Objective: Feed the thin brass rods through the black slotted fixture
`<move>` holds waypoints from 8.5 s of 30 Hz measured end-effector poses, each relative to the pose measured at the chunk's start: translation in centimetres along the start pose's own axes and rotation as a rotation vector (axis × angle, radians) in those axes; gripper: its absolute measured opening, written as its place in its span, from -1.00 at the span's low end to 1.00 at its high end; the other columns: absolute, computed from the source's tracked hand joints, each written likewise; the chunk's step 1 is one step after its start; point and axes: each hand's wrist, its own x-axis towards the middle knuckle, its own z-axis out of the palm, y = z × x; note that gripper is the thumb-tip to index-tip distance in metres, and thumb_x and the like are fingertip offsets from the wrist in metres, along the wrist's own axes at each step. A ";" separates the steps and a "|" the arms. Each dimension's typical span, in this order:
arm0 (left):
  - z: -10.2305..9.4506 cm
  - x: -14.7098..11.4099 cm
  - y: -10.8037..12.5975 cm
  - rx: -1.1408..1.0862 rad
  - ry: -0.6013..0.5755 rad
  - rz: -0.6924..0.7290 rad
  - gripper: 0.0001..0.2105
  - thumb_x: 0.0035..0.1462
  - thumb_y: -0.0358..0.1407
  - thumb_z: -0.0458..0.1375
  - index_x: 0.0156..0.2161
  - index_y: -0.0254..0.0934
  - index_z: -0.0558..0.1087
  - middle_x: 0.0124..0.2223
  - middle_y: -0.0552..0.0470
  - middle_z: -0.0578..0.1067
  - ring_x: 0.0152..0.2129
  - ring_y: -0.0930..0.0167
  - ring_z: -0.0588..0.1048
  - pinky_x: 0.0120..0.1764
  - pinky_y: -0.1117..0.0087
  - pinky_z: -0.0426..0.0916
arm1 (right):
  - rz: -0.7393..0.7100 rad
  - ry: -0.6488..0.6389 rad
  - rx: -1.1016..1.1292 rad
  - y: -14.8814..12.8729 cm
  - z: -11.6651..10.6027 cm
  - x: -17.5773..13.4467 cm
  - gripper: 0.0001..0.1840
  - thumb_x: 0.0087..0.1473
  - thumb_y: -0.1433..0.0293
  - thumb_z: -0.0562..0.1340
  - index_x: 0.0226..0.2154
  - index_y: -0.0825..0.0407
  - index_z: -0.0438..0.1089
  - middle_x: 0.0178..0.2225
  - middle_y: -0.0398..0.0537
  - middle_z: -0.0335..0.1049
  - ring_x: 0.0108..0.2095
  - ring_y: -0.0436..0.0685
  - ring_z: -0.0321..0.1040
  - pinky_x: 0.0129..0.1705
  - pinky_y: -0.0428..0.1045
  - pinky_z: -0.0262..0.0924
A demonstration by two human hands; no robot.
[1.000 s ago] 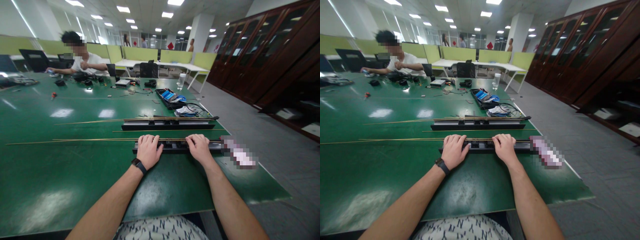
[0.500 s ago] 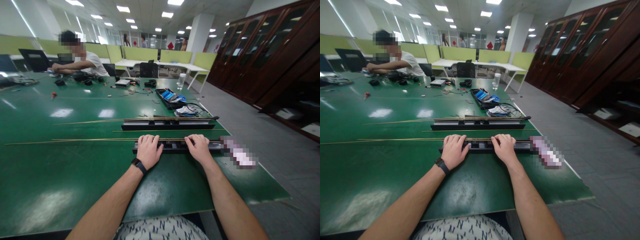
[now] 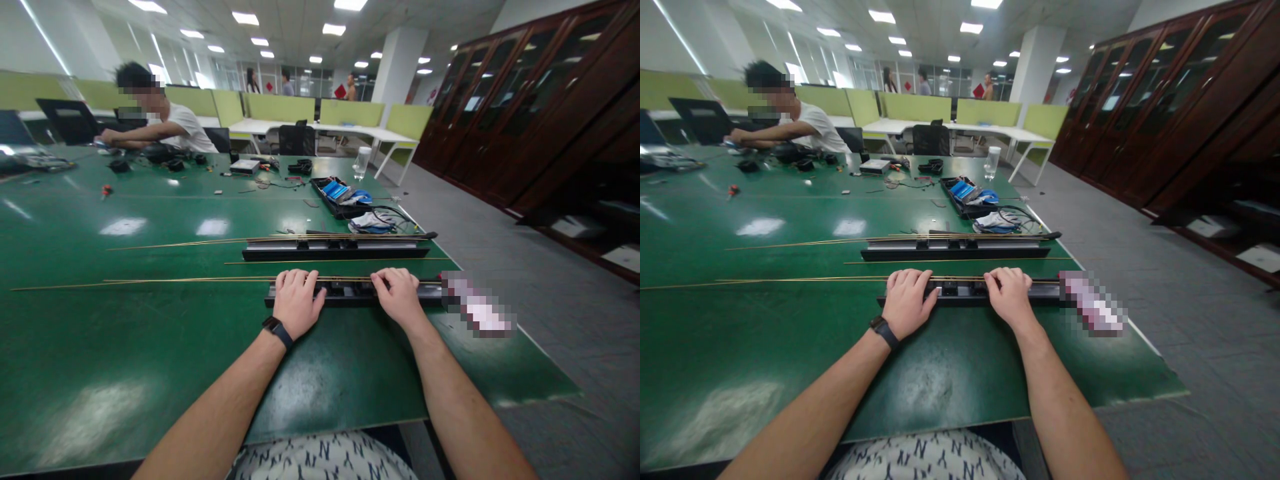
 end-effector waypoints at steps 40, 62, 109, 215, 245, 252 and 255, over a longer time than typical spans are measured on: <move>-0.1 0.1 0.2 -0.001 0.002 -0.005 -0.67 0.33 -0.14 0.08 0.11 -0.20 0.44 -0.04 -0.15 0.53 0.00 0.16 0.41 0.15 0.04 0.15 | -0.045 0.019 -0.013 0.2 0.2 0.0 -0.68 0.30 0.17 0.12 -0.40 -0.05 0.42 -0.30 -0.05 0.54 -0.14 0.20 0.30 -0.04 0.13 -0.05; 0.0 0.0 0.1 -0.013 -0.011 -0.016 -0.67 0.32 -0.14 0.09 0.12 -0.18 0.42 -0.04 -0.14 0.53 0.01 0.15 0.41 0.17 0.02 0.14 | -0.040 0.022 -0.018 0.2 0.1 0.0 -0.66 0.29 0.14 0.14 -0.39 -0.05 0.45 -0.30 -0.05 0.54 -0.15 0.20 0.30 -0.04 0.12 -0.04; 0.0 0.0 0.2 0.011 0.002 -0.003 -0.66 0.32 -0.13 0.09 0.10 -0.22 0.44 -0.06 -0.14 0.53 -0.01 0.16 0.42 0.14 0.04 0.16 | -0.025 0.031 -0.002 0.1 0.2 -0.1 -0.69 0.29 0.16 0.15 -0.39 -0.05 0.44 -0.30 -0.09 0.53 -0.14 0.19 0.30 -0.02 0.12 -0.07; 0.0 0.0 0.2 0.004 -0.003 -0.013 -0.66 0.32 -0.13 0.10 0.12 -0.19 0.43 -0.05 -0.14 0.53 0.01 0.15 0.42 0.16 0.04 0.15 | -0.020 0.021 0.021 0.1 0.2 0.0 -0.68 0.29 0.18 0.14 -0.42 -0.04 0.43 -0.33 -0.07 0.52 -0.15 0.19 0.28 -0.02 0.12 -0.07; 0.0 0.0 0.2 0.010 -0.010 -0.010 -0.66 0.33 -0.13 0.08 0.12 -0.19 0.42 -0.05 -0.14 0.53 0.01 0.16 0.42 0.15 0.04 0.16 | -0.023 0.024 0.015 -0.1 0.1 0.0 -0.68 0.29 0.20 0.12 -0.44 -0.03 0.39 -0.33 -0.05 0.51 -0.16 0.19 0.29 -0.02 0.13 -0.06; -0.2 0.0 0.3 0.001 -0.014 -0.016 -0.67 0.32 -0.13 0.09 0.11 -0.18 0.43 -0.05 -0.14 0.53 0.00 0.16 0.42 0.16 0.03 0.15 | -0.029 0.025 -0.002 0.1 0.1 -0.1 -0.65 0.30 0.14 0.11 -0.39 -0.05 0.43 -0.30 -0.04 0.54 -0.16 0.20 0.29 -0.02 0.14 -0.06; -0.3 0.0 0.3 0.000 -0.015 -0.019 -0.67 0.32 -0.13 0.08 0.11 -0.19 0.44 -0.05 -0.14 0.53 0.00 0.16 0.41 0.16 0.03 0.15 | -0.036 0.023 -0.007 0.3 0.2 0.0 -0.66 0.30 0.14 0.12 -0.38 -0.05 0.44 -0.30 -0.04 0.53 -0.16 0.20 0.29 -0.02 0.13 -0.06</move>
